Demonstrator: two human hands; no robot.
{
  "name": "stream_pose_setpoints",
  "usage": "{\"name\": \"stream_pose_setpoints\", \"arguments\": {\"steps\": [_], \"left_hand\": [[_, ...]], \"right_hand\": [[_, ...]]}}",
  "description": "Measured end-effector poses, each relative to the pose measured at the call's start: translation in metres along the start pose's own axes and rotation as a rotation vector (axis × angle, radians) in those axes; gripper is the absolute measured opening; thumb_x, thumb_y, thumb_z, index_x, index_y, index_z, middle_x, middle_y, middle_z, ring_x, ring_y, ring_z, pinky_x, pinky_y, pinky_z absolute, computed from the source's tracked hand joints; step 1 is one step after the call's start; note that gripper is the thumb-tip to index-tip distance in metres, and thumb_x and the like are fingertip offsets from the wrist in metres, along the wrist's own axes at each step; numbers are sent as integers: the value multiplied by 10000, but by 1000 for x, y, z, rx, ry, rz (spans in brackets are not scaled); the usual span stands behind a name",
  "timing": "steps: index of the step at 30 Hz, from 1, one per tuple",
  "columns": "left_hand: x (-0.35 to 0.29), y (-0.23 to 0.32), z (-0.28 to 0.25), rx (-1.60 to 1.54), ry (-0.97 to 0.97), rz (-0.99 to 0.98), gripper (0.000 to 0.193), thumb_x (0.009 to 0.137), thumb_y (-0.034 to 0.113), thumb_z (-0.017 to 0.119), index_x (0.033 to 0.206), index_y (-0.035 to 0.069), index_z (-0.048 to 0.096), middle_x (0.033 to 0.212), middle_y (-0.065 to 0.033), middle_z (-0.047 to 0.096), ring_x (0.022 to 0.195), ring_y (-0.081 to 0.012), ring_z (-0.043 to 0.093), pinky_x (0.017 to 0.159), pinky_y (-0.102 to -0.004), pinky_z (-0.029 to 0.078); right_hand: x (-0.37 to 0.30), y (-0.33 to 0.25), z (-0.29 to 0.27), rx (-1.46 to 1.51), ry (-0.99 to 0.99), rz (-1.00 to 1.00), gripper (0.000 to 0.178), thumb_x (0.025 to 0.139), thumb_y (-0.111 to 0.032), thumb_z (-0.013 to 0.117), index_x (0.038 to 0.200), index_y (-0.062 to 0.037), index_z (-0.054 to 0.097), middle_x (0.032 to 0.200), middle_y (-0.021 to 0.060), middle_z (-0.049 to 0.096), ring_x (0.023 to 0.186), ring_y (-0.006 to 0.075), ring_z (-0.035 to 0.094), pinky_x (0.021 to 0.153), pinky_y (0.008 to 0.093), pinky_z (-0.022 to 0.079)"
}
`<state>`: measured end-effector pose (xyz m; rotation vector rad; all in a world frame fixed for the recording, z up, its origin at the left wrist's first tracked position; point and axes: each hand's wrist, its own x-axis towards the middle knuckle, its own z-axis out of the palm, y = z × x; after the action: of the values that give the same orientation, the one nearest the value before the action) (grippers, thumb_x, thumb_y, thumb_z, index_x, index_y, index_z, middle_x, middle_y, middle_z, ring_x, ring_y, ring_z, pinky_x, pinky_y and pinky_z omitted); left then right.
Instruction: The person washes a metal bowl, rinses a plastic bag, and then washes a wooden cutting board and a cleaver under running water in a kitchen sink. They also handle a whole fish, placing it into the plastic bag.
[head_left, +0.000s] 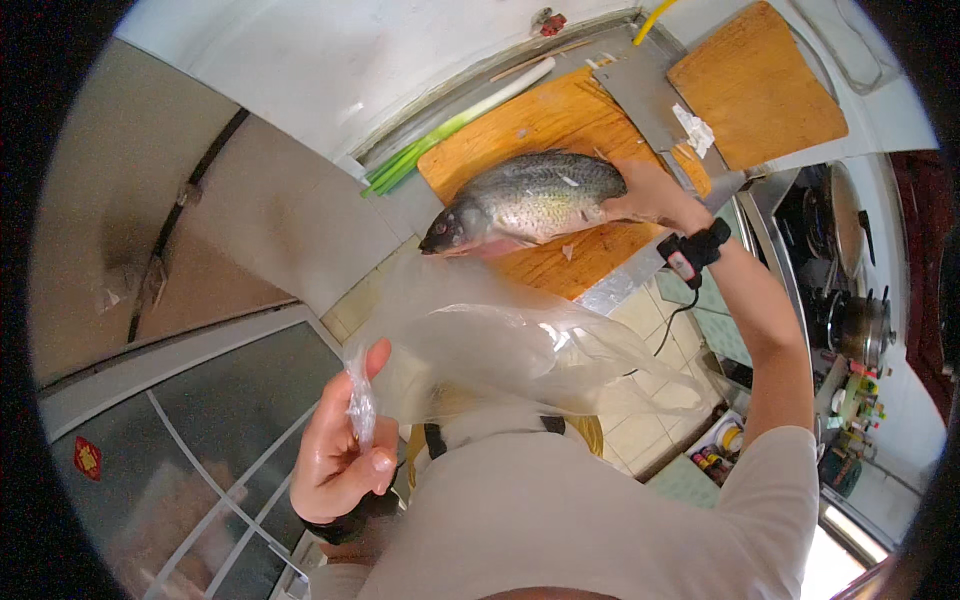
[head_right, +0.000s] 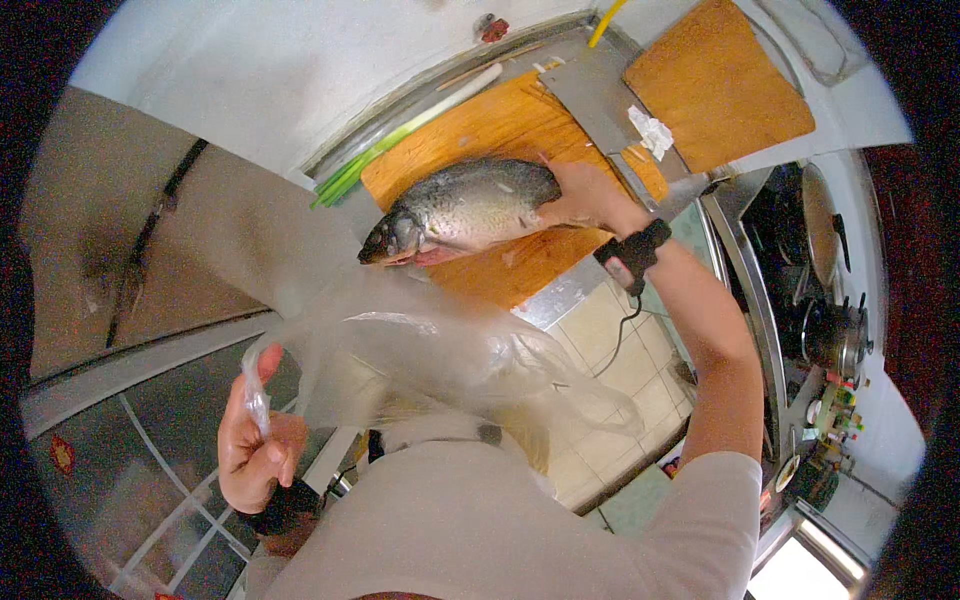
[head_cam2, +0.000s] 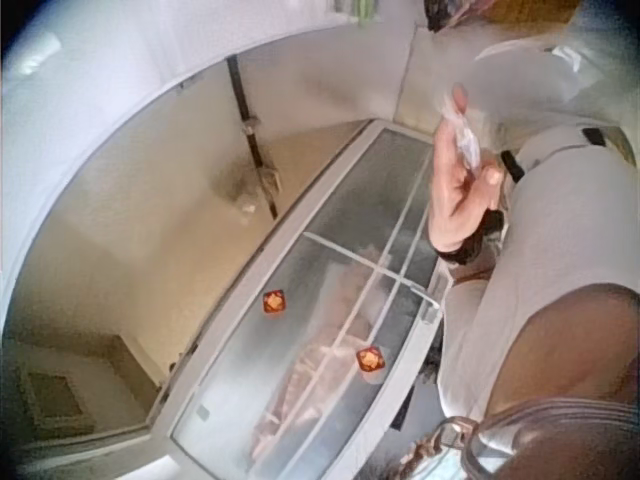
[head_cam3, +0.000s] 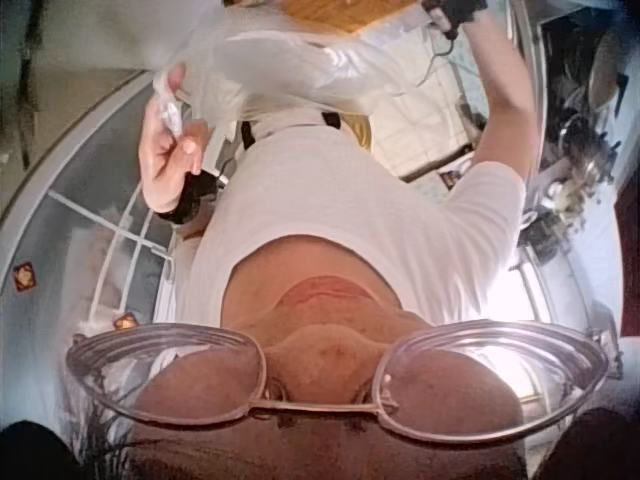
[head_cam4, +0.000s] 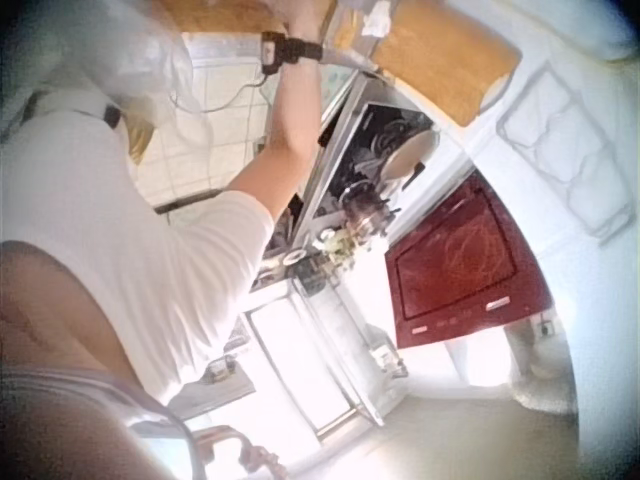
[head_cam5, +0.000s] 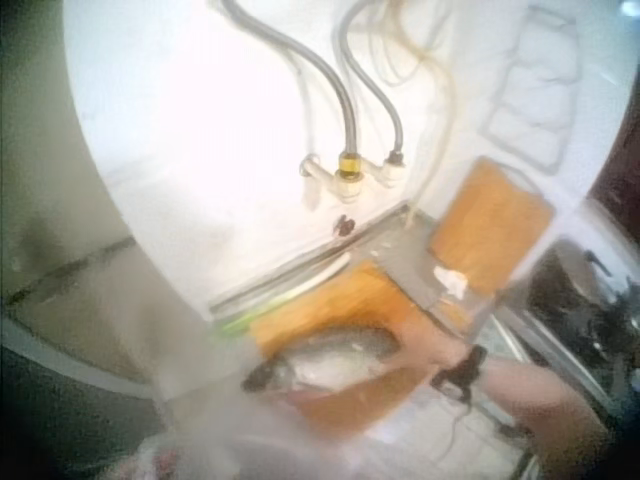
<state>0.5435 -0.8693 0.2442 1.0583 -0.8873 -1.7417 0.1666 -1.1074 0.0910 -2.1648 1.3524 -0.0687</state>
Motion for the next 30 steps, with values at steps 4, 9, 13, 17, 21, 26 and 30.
{"name": "stream_pose_setpoints", "arguments": {"steps": [4, 9, 13, 17, 21, 26, 30], "left_hand": [[8, 11, -3, 54, -90, -33, 724, 866, 106, 575, 1429, -25, 138, 791, -41, 527, 450, -60, 403, 442, -205, 305], [15, 14, -1, 137, -99, -6, 745, 880, 234, 575, 1411, -71, 149, 459, 36, 424, 359, -55, 358, 412, -220, 237], [18, 30, 12, 72, -108, 21, 683, 908, 238, 523, 1412, -56, 169, 461, 46, 412, 356, -49, 334, 415, -218, 239], [38, 59, 35, 173, -239, 111, 608, 918, 220, 476, 1403, -42, 220, 456, 54, 389, 352, -43, 300, 418, -212, 238], [66, 89, 69, 265, -387, 241, 543, 929, 202, 428, 1394, -28, 270, 451, 63, 366, 347, -37, 266, 420, -207, 237], [104, 104, 112, 67, -517, 389, 410, 971, 220, 365, 1331, 24, 392, 455, 67, 268, 396, -47, 209, 455, -214, 207], [138, 118, 123, 71, -524, 459, 329, 974, 166, 351, 1262, 33, 438, 486, 46, 299, 402, -49, 223, 459, -207, 211]], "right_hand": [[-21, -41, -15, -132, 6, 138, 519, 673, -275, 711, 1090, -2, 565, 916, 202, 634, 872, 353, 606, 733, 391, 466], [-48, -68, -41, -379, 44, 149, 602, 664, -328, 710, 1199, -131, 516, 796, 170, 645, 773, 353, 630, 662, 448, 492], [-77, -120, -74, -544, 156, 144, 528, 672, -339, 725, 1112, -121, 532, 731, 142, 630, 719, 342, 630, 606, 450, 489], [-102, -143, -108, -735, 415, 4, 422, 693, -323, 727, 1013, -143, 519, 675, 108, 613, 663, 330, 625, 550, 426, 487], [-123, -153, -153, -949, 506, 47, 459, 680, -318, 732, 1044, -152, 506, 662, 107, 605, 650, 331, 621, 540, 428, 484], [-163, -157, -212, -1071, 666, 120, 502, 692, -234, 705, 1151, -147, 522, 764, 136, 629, 713, 338, 622, 602, 427, 489], [-209, -150, -262, -1130, 822, 44, 534, 699, -267, 698, 1196, -167, 531, 803, 158, 638, 747, 334, 630, 646, 418, 504]]}}
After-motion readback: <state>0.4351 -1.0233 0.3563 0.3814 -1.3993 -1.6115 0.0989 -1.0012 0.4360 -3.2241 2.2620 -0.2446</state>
